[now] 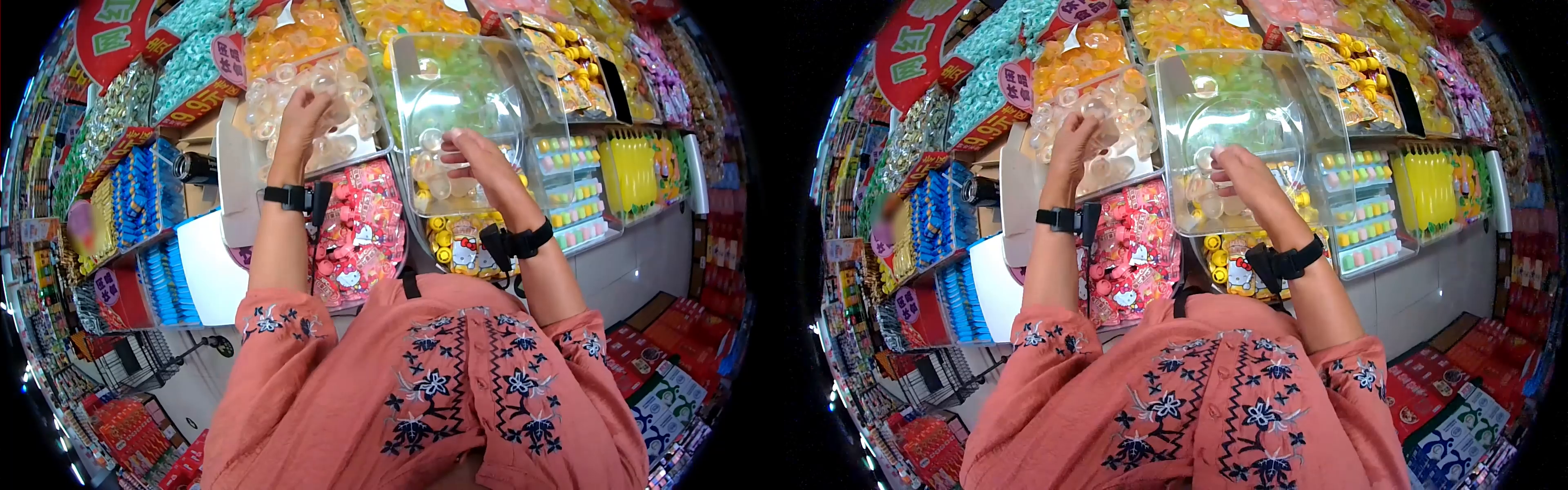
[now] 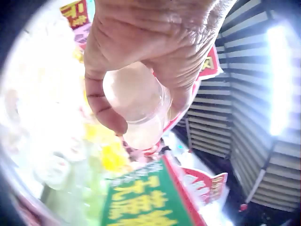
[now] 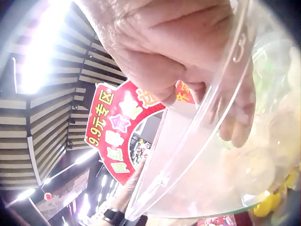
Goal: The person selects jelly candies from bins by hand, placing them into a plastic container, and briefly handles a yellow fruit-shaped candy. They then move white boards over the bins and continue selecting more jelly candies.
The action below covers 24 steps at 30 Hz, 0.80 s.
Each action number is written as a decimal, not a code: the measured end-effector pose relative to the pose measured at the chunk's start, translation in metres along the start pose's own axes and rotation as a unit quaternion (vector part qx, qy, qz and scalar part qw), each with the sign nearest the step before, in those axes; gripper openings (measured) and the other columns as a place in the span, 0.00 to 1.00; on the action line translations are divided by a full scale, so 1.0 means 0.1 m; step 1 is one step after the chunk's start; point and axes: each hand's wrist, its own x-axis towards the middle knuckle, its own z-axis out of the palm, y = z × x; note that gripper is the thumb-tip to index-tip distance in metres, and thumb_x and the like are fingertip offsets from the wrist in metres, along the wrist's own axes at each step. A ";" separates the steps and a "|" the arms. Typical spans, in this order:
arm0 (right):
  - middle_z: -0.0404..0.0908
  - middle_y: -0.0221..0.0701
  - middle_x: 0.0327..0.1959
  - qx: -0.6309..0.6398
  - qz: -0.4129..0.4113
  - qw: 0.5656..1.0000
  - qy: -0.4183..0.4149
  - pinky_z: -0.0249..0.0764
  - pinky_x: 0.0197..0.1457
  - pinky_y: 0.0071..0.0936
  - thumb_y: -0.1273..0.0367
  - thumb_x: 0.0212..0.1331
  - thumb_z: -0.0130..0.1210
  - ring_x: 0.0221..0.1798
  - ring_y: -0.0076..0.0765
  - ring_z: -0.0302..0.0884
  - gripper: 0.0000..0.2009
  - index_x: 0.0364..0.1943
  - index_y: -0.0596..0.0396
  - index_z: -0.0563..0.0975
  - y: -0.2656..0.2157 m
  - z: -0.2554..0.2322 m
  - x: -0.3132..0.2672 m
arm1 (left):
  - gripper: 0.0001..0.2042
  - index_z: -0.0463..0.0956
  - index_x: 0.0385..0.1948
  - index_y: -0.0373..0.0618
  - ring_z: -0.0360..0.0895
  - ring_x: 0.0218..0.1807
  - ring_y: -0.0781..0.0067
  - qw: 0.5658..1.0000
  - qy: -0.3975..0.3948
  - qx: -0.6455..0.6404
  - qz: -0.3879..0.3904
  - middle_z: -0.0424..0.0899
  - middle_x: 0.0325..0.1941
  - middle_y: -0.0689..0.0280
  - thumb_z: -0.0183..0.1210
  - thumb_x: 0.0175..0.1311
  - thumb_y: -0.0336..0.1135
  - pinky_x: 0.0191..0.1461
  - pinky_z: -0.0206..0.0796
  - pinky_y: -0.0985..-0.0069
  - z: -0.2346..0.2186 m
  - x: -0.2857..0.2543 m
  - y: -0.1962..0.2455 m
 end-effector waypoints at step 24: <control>0.82 0.32 0.52 -0.078 -0.051 0.996 0.007 0.64 0.65 0.29 0.52 0.71 0.50 0.57 0.30 0.74 0.23 0.52 0.60 0.79 0.03 -0.05 0.02 | 0.37 0.67 0.66 0.49 0.76 0.57 0.43 0.775 -0.051 0.618 0.121 0.76 0.57 0.48 0.71 0.52 0.44 0.57 0.73 0.55 -0.05 0.18 -0.54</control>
